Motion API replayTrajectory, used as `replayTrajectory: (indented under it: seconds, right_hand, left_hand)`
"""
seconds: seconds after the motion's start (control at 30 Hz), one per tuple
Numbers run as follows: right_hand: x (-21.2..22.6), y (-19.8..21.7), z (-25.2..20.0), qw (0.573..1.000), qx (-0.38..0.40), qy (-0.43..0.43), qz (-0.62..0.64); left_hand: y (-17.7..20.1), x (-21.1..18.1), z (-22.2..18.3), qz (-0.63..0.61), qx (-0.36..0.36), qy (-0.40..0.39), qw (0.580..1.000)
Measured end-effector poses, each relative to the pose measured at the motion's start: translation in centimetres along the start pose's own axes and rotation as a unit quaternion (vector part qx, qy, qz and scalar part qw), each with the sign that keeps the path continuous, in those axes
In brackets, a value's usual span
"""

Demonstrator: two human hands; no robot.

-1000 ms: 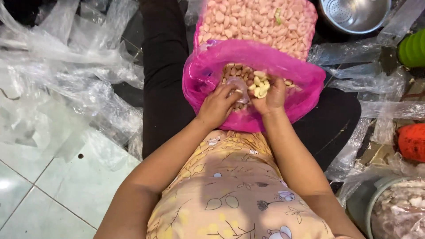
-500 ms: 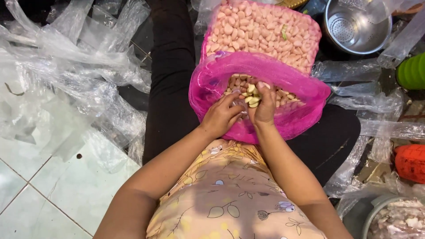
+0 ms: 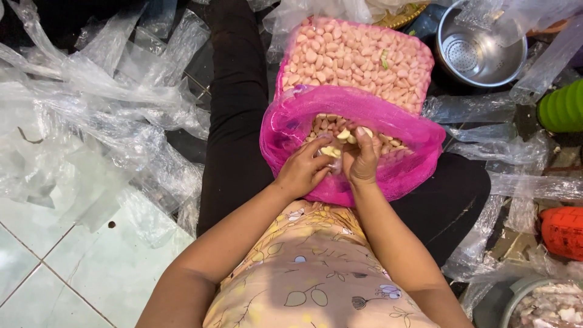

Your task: Sorting and bagging peeled garlic cloves into plastic bags while sitting on the floor.

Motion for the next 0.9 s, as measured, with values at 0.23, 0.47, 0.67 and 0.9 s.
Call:
replayTrajectory:
  seconds: [0.23, 0.47, 0.67, 0.9]
  right_hand:
    - [0.4, 0.4, -0.9, 0.997, -0.022, -0.059, 0.037]
    - [6.1, -3.3, -1.6, 0.814, -0.025, -0.174, -0.553]
    - [2.4, 2.8, 0.5, 0.736, 0.101, -0.078, -0.665]
    - [6.4, -0.3, -0.4, 0.714, 0.072, 0.098, -0.689]
  left_hand:
    - [-1.3, 1.0, -0.5, 0.009, 0.021, 0.023, 0.999]
    - [-0.1, -0.2, -0.1, 0.009, 0.005, 0.013, 1.0]
    - [-0.9, -0.3, 0.0, 0.058, 0.006, -0.008, 0.998]
    - [-2.0, 0.7, -0.7, 0.111, -0.023, -0.034, 0.993]
Point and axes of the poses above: each hand's wrist, its own z-axis towards the middle knuckle, its own y-axis out of the back of the hand, x = y × z, the point moved 9 cm from there along z, towards the middle knuckle, and after that the axes turned 3 degrees about -y, right-handed, at the moved point
